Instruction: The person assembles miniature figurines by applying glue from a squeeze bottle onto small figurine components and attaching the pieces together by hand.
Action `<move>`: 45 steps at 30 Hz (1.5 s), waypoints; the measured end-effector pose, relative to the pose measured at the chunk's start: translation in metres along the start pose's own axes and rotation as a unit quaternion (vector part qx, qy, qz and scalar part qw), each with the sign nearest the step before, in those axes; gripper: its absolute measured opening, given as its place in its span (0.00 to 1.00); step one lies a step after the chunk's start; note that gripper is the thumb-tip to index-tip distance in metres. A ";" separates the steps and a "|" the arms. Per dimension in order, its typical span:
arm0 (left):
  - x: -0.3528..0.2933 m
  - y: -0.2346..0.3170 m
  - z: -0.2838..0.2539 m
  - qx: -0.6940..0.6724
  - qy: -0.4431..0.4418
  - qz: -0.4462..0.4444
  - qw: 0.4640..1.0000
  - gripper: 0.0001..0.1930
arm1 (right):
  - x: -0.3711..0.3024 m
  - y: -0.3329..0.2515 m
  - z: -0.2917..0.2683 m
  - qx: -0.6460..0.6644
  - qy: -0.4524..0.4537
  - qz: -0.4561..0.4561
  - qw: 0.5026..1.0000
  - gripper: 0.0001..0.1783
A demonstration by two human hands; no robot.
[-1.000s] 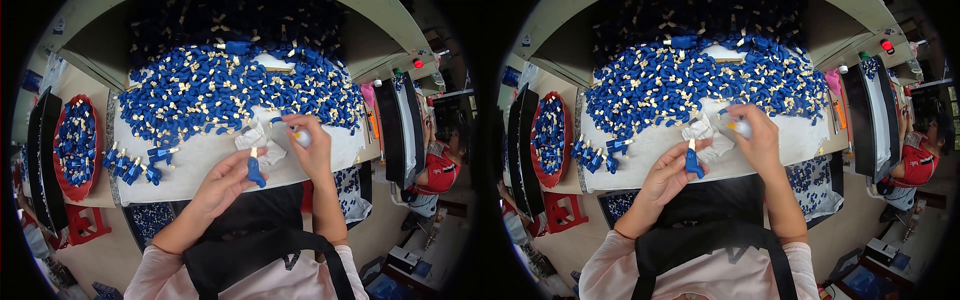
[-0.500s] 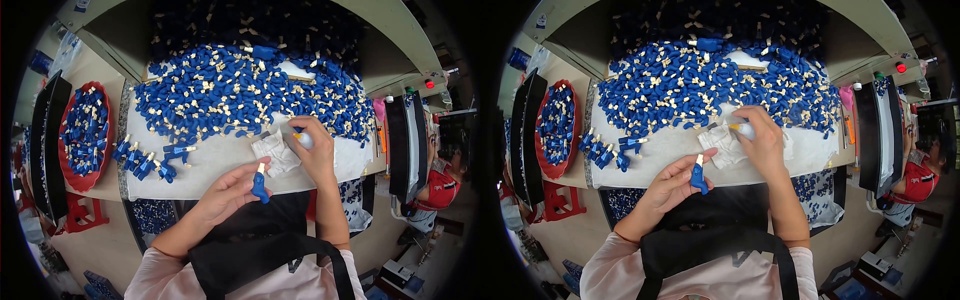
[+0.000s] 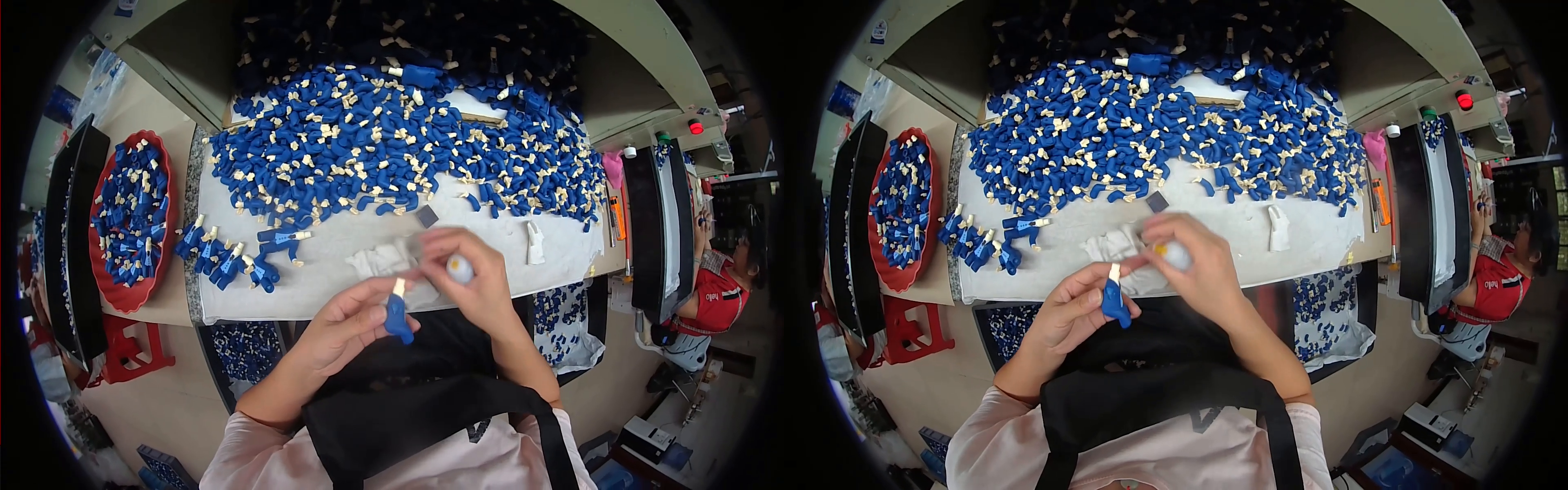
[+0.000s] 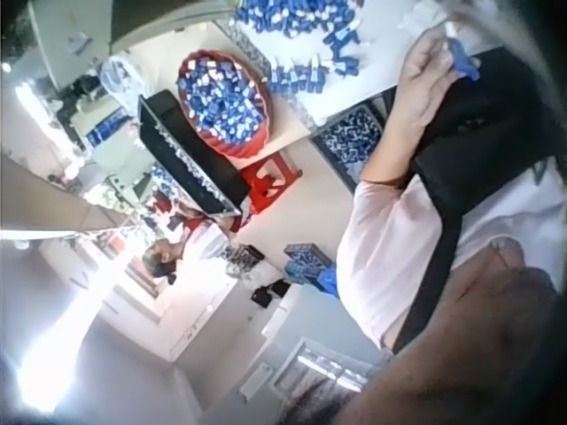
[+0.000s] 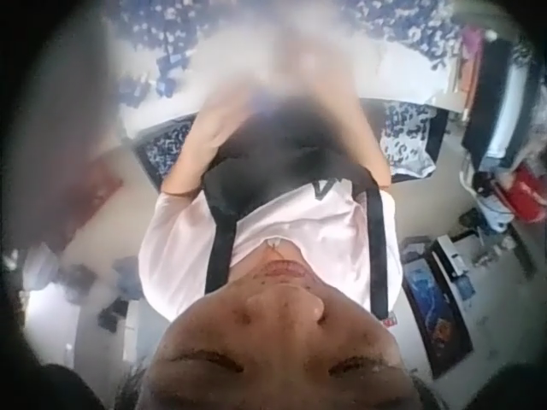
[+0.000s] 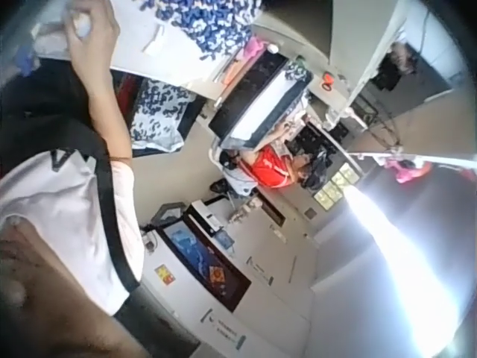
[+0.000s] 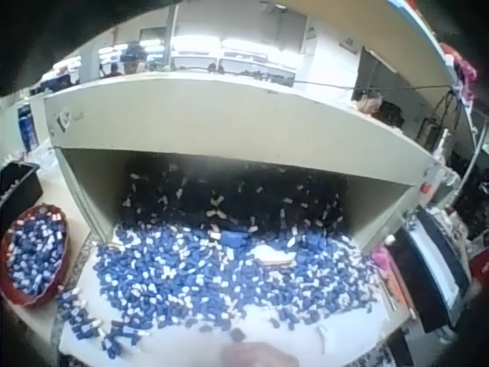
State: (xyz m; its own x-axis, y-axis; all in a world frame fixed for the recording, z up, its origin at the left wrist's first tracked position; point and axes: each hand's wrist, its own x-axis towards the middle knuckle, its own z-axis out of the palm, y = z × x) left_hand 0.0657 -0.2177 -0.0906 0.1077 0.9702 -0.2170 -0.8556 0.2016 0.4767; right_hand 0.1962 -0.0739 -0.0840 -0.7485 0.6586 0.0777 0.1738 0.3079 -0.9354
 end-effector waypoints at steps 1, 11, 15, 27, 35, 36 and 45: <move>0.003 0.000 0.000 0.008 0.036 0.018 0.999 0.20 | 0.012 0.008 -0.001 -0.067 0.052 -0.056 0.995 0.09; 0.022 0.005 0.000 0.016 0.089 0.111 0.990 0.21 | 0.048 0.007 -0.004 -0.328 0.145 -0.029 0.933 0.11; 0.025 0.005 -0.001 0.001 0.070 0.091 0.993 0.20 | 0.038 0.000 -0.011 -0.228 0.140 0.016 0.963 0.08; 0.040 -0.012 0.016 -0.005 0.056 0.073 0.996 0.15 | -0.029 -0.025 -0.006 0.030 0.139 -0.049 0.989 0.09; 0.040 -0.015 0.021 0.034 0.074 0.083 0.993 0.15 | -0.036 -0.022 -0.002 -0.036 0.146 -0.087 0.985 0.09; 0.040 -0.014 0.022 0.037 0.076 0.083 0.993 0.15 | -0.035 -0.021 -0.002 -0.044 0.148 -0.097 0.983 0.09; 0.038 -0.012 0.019 0.070 0.065 0.079 0.992 0.15 | -0.035 -0.022 0.000 -0.109 0.152 -0.149 0.971 0.14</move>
State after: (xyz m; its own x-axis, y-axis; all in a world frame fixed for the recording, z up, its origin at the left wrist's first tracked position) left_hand 0.0900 -0.1807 -0.0885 -0.0965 0.9674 -0.2342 -0.7771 0.0738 0.6250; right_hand 0.2186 -0.1037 -0.0657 -0.5686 0.6806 0.4621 0.1347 0.6312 -0.7639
